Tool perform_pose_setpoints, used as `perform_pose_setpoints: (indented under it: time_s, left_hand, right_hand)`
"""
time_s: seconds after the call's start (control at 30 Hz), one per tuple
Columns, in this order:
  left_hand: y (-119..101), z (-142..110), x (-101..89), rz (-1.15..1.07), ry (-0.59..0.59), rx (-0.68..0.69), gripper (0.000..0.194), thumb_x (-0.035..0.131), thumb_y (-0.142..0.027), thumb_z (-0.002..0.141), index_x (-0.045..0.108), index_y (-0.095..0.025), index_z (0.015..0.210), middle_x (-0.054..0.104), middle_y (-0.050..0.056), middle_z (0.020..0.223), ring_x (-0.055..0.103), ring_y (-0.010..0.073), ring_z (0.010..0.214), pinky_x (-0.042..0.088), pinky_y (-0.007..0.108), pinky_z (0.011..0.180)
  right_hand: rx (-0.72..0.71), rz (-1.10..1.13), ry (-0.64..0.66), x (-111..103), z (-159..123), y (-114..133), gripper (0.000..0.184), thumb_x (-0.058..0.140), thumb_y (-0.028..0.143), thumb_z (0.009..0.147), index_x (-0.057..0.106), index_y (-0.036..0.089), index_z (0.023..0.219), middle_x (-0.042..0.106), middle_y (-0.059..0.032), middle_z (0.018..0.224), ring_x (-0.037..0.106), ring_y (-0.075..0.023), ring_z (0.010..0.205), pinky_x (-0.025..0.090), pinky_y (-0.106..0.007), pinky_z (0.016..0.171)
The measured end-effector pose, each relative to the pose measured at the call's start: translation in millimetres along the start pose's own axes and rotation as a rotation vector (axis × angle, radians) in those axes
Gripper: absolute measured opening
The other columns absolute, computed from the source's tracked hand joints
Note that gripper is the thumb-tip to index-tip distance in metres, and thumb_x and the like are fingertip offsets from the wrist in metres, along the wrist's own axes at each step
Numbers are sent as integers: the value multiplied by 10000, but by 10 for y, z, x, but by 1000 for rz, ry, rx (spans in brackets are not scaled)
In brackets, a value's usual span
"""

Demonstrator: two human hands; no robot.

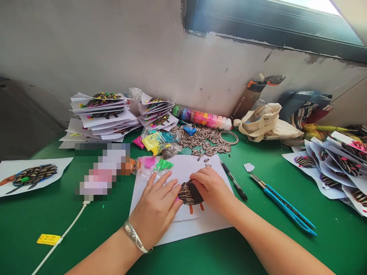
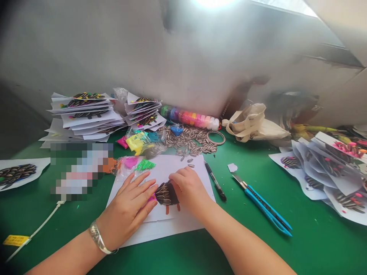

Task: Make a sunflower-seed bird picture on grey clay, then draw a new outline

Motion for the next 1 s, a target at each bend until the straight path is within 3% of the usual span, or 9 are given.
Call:
perform_pose_setpoints:
  time_s: [0.33, 0.87, 1.0]
  left_hand:
    - [142, 52, 205, -38, 116, 5, 321, 470, -306, 946, 620, -137, 1175, 651, 112, 1197, 474, 343, 1257, 364, 616, 1042]
    - [139, 31, 255, -54, 97, -4, 315, 484, -308, 939, 644, -131, 1145, 651, 123, 1198, 501, 333, 1229, 368, 604, 1049]
    - [138, 26, 249, -52, 95, -5, 317, 492, -306, 935, 635, -125, 1153, 646, 124, 1203, 498, 331, 1229, 366, 597, 1054]
  right_hand:
    - [5, -16, 7, 41, -10, -30, 199, 508, 91, 887, 685, 182, 888, 628, -67, 808, 507, -201, 825, 424, -313, 727]
    - [-7, -12, 30, 84, 15, 52, 224, 498, 74, 878, 693, 179, 852, 614, -63, 753, 502, -190, 760, 423, -307, 695]
    - [13, -28, 9, 31, 12, 10, 203, 527, 81, 866, 687, 175, 950, 630, -72, 825, 510, -206, 817, 426, -334, 748]
Point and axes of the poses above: each hand's wrist, its own z-axis towards the middle knuckle, its own x-axis out of the palm, y = z × x, the point moved 5 cm from there along z, towards the middle knuckle
